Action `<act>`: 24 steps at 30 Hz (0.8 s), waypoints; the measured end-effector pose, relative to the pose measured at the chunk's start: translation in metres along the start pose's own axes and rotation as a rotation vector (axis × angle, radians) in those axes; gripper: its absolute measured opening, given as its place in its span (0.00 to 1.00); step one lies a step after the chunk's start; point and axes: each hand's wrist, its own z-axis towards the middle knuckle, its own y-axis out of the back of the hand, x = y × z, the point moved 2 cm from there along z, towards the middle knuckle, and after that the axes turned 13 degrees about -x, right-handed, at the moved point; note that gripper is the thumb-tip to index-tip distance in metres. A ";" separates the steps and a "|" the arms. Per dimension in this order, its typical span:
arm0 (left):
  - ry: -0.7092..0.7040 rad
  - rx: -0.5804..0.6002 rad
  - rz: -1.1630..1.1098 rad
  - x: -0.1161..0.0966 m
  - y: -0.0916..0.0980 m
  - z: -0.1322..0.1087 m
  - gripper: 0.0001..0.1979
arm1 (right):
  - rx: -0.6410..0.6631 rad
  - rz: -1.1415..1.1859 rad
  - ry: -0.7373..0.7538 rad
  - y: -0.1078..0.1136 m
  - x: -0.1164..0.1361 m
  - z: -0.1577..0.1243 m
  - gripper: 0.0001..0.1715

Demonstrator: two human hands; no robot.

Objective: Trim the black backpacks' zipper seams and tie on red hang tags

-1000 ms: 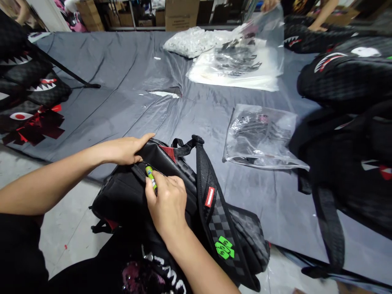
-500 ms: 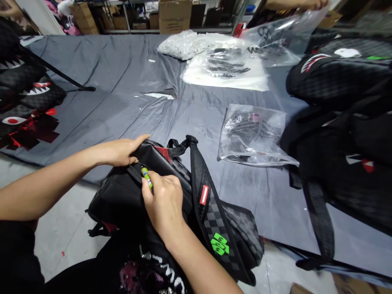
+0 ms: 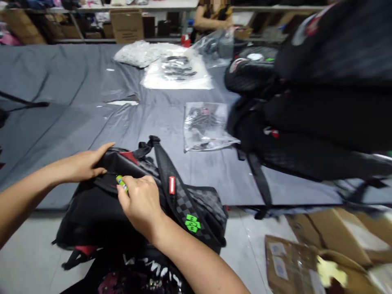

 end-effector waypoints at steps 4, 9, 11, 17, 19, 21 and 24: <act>-0.002 -0.007 -0.038 0.009 -0.005 0.004 0.41 | -0.304 0.187 -0.101 0.059 -0.025 0.006 0.07; 0.008 -0.034 -0.093 0.014 -0.011 0.006 0.41 | -0.806 -0.138 -0.171 0.122 -0.131 0.017 0.08; 0.026 -0.038 -0.111 0.016 -0.015 0.006 0.43 | -0.570 -0.489 -0.304 0.125 -0.182 0.026 0.16; 0.038 -0.079 -0.176 0.020 -0.025 0.008 0.43 | -0.106 -0.854 -0.436 0.099 -0.264 0.055 0.17; 0.038 -0.086 -0.178 0.022 -0.028 0.009 0.43 | -0.057 -0.886 -0.448 0.090 -0.273 0.066 0.19; 0.048 -0.089 -0.173 0.024 -0.031 0.010 0.44 | -0.010 -0.905 -0.456 0.085 -0.280 0.077 0.22; 0.052 -0.092 -0.173 0.028 -0.035 0.011 0.45 | 0.081 -0.902 -0.449 0.081 -0.286 0.085 0.22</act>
